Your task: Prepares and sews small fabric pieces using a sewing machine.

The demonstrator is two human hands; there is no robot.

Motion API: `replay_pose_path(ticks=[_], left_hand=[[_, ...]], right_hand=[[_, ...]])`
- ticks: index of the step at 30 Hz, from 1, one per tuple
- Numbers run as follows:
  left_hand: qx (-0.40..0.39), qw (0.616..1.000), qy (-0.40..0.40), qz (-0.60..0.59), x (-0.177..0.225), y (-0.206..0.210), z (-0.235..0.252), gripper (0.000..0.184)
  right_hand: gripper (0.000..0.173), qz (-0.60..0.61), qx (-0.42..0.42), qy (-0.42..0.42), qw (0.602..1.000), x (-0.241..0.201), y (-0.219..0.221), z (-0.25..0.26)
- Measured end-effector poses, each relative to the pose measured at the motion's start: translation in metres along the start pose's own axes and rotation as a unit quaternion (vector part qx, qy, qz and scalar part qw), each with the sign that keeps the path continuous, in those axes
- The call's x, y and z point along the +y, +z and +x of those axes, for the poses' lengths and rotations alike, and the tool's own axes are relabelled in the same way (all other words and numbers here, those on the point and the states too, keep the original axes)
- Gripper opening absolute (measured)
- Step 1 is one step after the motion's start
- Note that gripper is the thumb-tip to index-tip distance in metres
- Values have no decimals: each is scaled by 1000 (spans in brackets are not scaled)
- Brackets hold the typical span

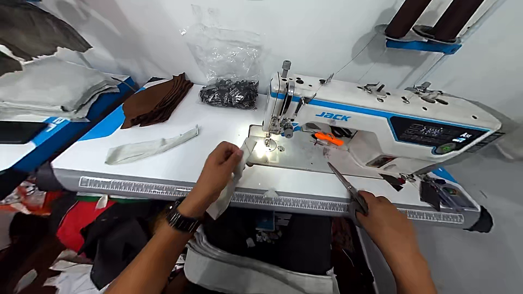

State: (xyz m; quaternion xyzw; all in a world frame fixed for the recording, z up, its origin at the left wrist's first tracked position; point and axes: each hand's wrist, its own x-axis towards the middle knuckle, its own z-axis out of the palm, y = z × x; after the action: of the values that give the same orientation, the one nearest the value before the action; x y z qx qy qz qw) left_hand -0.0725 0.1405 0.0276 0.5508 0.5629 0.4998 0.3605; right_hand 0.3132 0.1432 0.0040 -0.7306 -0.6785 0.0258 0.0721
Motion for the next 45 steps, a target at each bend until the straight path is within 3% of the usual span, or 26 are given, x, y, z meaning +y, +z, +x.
replay_pose_path(ticks=[2, 5, 7, 11, 14, 16, 18, 19, 21, 23, 24, 27, 31, 45], left_hand=[[36, 995, -28, -87, 2, -8, -39, 13], [65, 977, -79, -188, -6, -9, -77, 25], [66, 964, -107, -233, -18, -4, -93, 24], [94, 952, -127, -264, -28, 2, -105, 17], [115, 954, -110, -254, -25, 1, -106, 16], [131, 959, -99, -233, -24, 1, -106, 20], [139, 960, -96, -221, -22, 3, -107, 24], [141, 958, -97, -230, -20, 6, -108, 26], [142, 951, -100, -256, -14, 11, -109, 28], [149, 945, -95, -275, -9, 17, -111, 29], [152, 943, -92, -281, -6, 20, -111, 29], [141, 944, -83, -287, 3, 26, -113, 28], [106, 951, -65, -282, 7, 32, -116, 25], [79, 968, -59, -232, 4, 31, -121, 25]], right_hand=[[46, 30, 17, -27, 999, 4, 5, -14], [46, 134, 22, -131, 982, -6, 4, -32], [49, 158, 15, -179, 971, -31, -1, -47], [47, 61, 12, -241, 969, -68, -3, -69], [50, 29, 39, -273, 961, -56, 1, -84], [57, 53, 21, -272, 961, -41, -4, -94], [65, 162, -51, -262, 950, -27, -9, -99], [70, 264, -95, -263, 923, -22, -6, -99], [87, 483, -178, -267, 815, -28, 12, -105], [76, 596, -231, -265, 722, -55, 37, -121], [69, 614, -245, -256, 705, -73, 46, -131], [64, 574, -244, -251, 740, -115, 62, -146], [73, 583, -204, -271, 739, -140, 60, -134], [37, 570, -122, -261, 770, -145, 67, -134]])
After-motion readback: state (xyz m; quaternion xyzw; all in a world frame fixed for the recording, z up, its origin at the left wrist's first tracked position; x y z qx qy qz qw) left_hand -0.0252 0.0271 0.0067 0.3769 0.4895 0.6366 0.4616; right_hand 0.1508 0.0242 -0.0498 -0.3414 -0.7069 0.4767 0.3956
